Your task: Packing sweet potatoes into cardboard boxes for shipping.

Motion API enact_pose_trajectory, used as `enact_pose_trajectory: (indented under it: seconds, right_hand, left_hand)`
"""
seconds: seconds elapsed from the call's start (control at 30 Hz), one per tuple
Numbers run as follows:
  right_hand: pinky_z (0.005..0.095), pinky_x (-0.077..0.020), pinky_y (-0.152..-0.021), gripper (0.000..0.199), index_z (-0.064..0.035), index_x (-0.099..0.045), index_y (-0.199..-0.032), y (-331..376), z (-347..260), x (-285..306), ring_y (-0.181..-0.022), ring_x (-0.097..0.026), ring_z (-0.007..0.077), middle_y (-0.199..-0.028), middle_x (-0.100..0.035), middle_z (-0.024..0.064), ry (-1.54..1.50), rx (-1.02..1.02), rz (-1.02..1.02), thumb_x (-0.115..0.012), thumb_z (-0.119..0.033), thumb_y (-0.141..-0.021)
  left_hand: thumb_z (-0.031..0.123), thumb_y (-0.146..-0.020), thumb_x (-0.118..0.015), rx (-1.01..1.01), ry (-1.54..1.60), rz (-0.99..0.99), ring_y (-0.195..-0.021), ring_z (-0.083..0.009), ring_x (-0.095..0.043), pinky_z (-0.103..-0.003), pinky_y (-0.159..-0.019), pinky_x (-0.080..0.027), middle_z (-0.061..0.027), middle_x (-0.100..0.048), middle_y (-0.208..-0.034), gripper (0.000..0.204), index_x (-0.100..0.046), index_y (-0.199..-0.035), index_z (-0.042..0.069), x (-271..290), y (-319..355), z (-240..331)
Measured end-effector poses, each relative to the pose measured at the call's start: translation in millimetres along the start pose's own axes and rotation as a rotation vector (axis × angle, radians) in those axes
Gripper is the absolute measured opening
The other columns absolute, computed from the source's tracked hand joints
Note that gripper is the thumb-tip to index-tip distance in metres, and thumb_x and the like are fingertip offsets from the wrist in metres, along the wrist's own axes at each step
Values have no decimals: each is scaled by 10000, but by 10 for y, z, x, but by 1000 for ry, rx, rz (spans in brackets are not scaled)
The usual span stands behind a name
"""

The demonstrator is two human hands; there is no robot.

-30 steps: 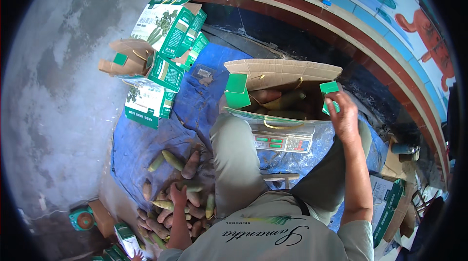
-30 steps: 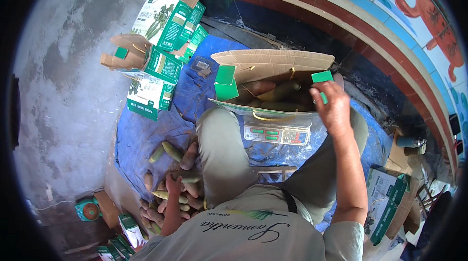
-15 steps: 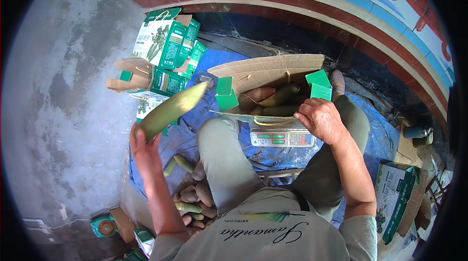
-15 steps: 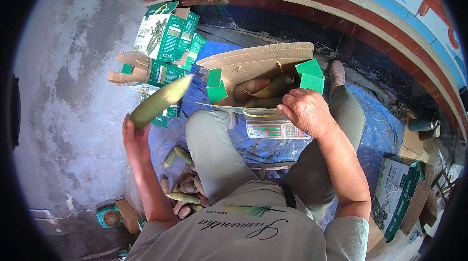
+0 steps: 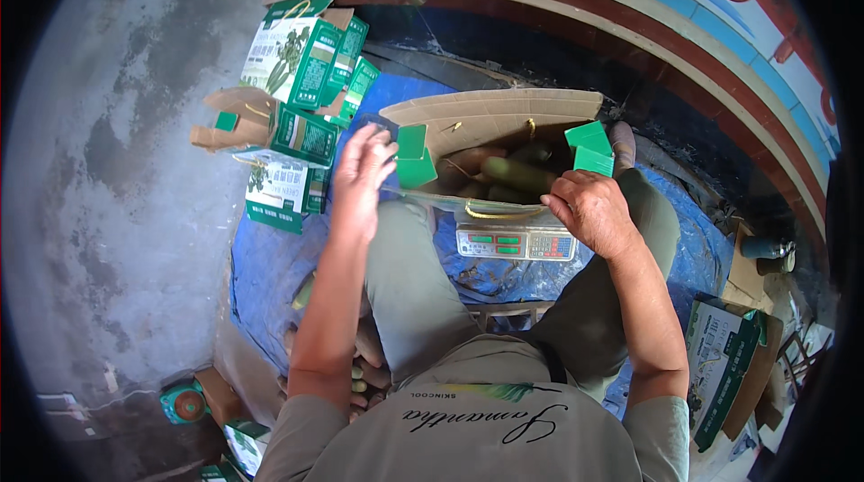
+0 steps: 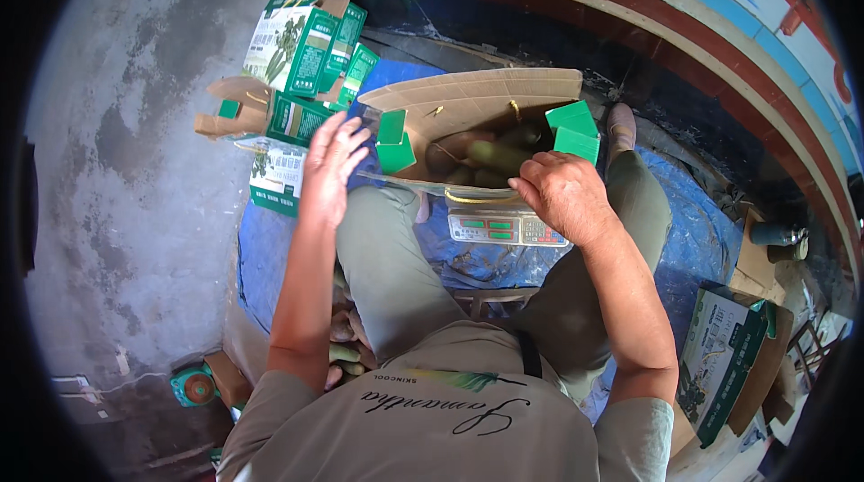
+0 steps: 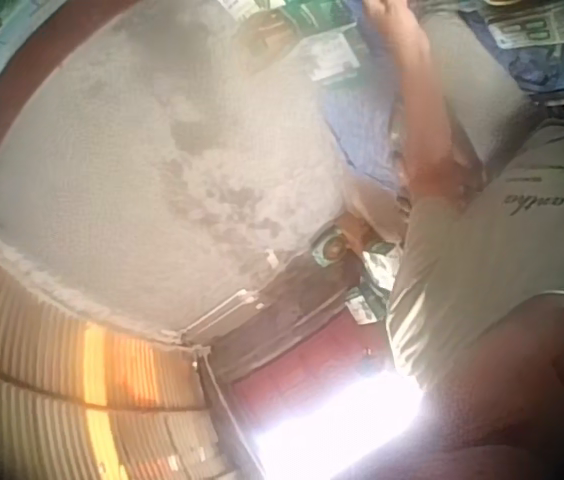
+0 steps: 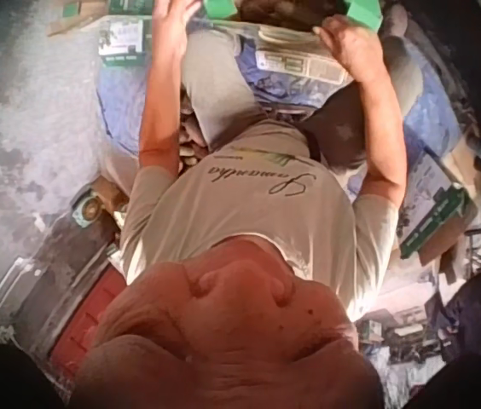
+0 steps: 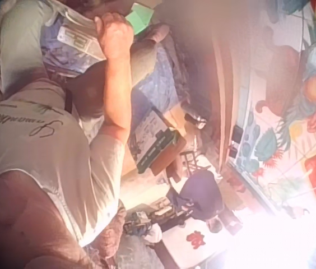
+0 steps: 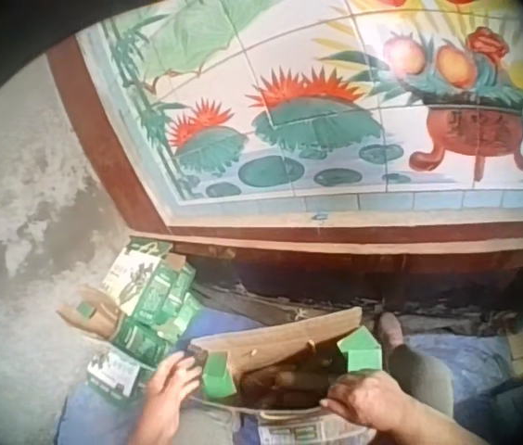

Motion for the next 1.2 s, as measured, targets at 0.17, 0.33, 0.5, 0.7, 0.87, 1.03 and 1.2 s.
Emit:
enact_pose_trajectory:
  seconds: [0.17, 0.33, 0.5, 0.7, 0.87, 1.03, 1.2]
  right_hand:
    - [391, -495, -688, 202, -40, -598, -717, -60, 19, 4, -739, -602, 296, -735, -598, 105, 24, -35, 34, -652, -202, -824]
    - [394, -492, -686, 182, -41, -596, -730, -98, -7, -26, -738, -604, 294, -723, -598, 100, 51, -69, 5, -652, -187, -823]
    - [391, -492, -652, 170, -40, -586, -730, -106, -21, 4, -716, -607, 292, -724, -599, 98, 75, -95, 57, -680, -164, -799]
    - [387, -480, -641, 135, -29, -601, -739, -164, -60, -31, -703, -604, 317, -734, -608, 115, 59, -82, 50, -682, -125, -788]
    - [397, -465, -634, 98, -7, -601, -764, -140, -13, -35, -695, -589, 353, -743, -595, 151, 55, -110, 71, -663, -74, -801]
    - [389, -456, -638, 100, 12, -578, -796, -114, 47, -54, -679, -574, 340, -739, -577, 152, 45, -121, 33, -626, -61, -844]
    - [365, -458, -645, 142, 15, -569, -830, -122, 83, -139, -686, -576, 320, -764, -582, 147, 37, -119, -2, -581, -106, -903]
  left_hand:
    - [156, -972, -479, -28, 21, 232, -1110, -331, -585, -416, -948, -459, -199, -572, -1212, 296, -504, -1205, -26, 889, 272, -223]
    - [178, -957, -521, 159, -19, 417, -992, -266, -641, -322, -836, -498, -139, -625, -1133, 259, -553, -1144, 2, 1788, 863, -1168]
    - [210, -899, -569, 548, -397, 328, -845, -159, -638, -295, -733, -502, -71, -682, -979, 213, -646, -1010, 46, 2177, 1550, -2334]
    - [243, -810, -604, 607, -787, 167, -913, -319, -654, -393, -813, -499, -196, -672, -946, 295, -666, -997, 24, 2236, 2318, -3336]
    - [258, -805, -597, 644, -873, 122, -940, -352, -638, -424, -826, -494, -202, -666, -961, 287, -672, -971, 36, 2174, 2558, -3408]
    - [254, -794, -604, 694, -865, 253, -918, -351, -642, -428, -818, -496, -197, -668, -956, 265, -677, -921, 33, 2424, 2794, -3407]
    - [273, -787, -609, 818, -862, 321, -910, -334, -646, -430, -818, -495, -179, -675, -957, 272, -681, -915, 44, 2531, 3132, -3503]
Point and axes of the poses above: each hand's wrist, its own y-axis away from the middle knuckle, its own x-axis out of the back of the hand, z = x × y, the point moved 6 cm from there along -y, towards the middle knuckle
